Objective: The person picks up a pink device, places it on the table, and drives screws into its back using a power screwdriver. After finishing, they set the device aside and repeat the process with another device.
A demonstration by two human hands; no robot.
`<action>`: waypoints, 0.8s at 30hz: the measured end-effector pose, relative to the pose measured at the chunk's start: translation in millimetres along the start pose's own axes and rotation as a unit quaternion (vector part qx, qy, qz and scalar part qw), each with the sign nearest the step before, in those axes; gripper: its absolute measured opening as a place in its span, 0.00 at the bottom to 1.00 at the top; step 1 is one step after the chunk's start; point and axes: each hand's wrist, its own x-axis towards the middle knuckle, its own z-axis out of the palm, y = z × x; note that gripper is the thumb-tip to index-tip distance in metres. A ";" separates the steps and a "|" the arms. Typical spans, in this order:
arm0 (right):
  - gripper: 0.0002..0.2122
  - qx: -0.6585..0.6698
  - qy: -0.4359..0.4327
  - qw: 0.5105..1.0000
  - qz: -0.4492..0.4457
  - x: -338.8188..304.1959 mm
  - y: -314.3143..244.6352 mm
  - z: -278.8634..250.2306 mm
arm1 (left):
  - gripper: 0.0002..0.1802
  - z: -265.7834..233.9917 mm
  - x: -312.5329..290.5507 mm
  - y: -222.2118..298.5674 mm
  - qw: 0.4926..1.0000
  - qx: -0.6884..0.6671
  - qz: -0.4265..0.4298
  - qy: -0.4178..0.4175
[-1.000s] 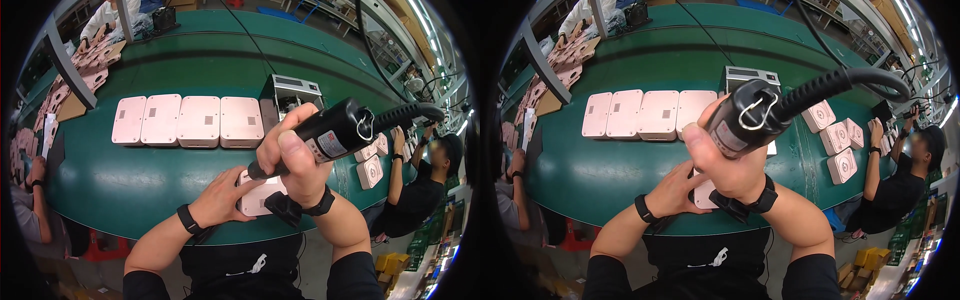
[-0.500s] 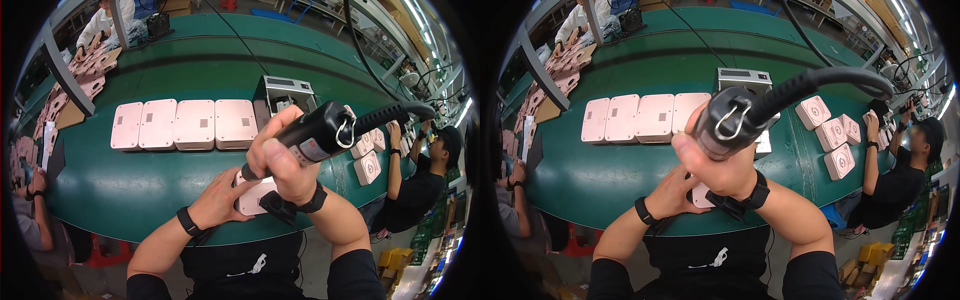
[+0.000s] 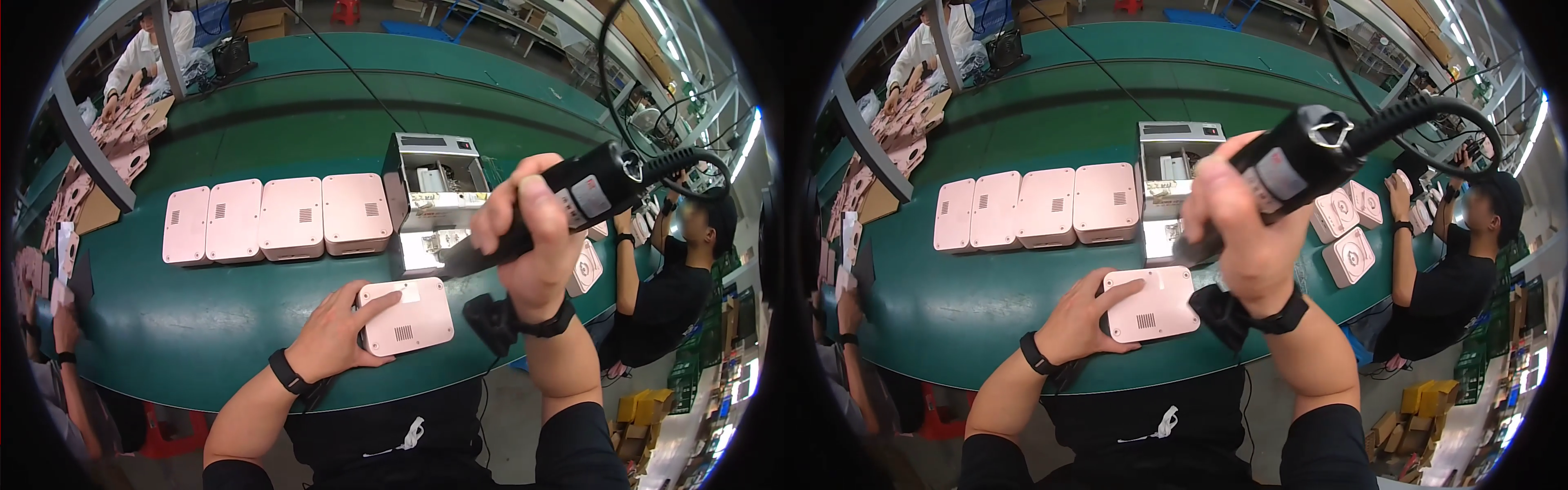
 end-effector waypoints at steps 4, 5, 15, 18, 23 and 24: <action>0.07 -0.048 0.042 0.998 -0.016 8.7 5.1 -21.7 | 0.47 0.8 -0.3 -1.3 1.000 0.005 -0.010 -0.002; 0.08 -0.049 0.052 0.997 -0.017 10.5 8.2 -25.8 | 0.48 1.2 0.1 -1.6 1.000 0.003 -0.013 -0.003; 0.10 -0.022 0.022 0.996 0.083 -18.3 2.2 -33.9 | 0.49 1.2 3.2 -2.7 1.000 -0.013 -0.005 0.003; 0.11 0.029 0.008 0.995 0.098 -37.0 -5.2 -36.4 | 0.49 1.6 3.5 -4.6 1.000 -0.004 -0.004 0.003; 0.14 0.023 -0.010 0.995 0.093 -52.7 -7.8 -40.3 | 0.49 5.7 2.0 -4.7 1.000 -0.001 -0.003 0.007; 0.14 0.017 -0.014 0.996 0.090 -54.6 -7.8 -41.6 | 0.49 6.7 1.9 -4.7 1.000 -0.003 -0.001 0.007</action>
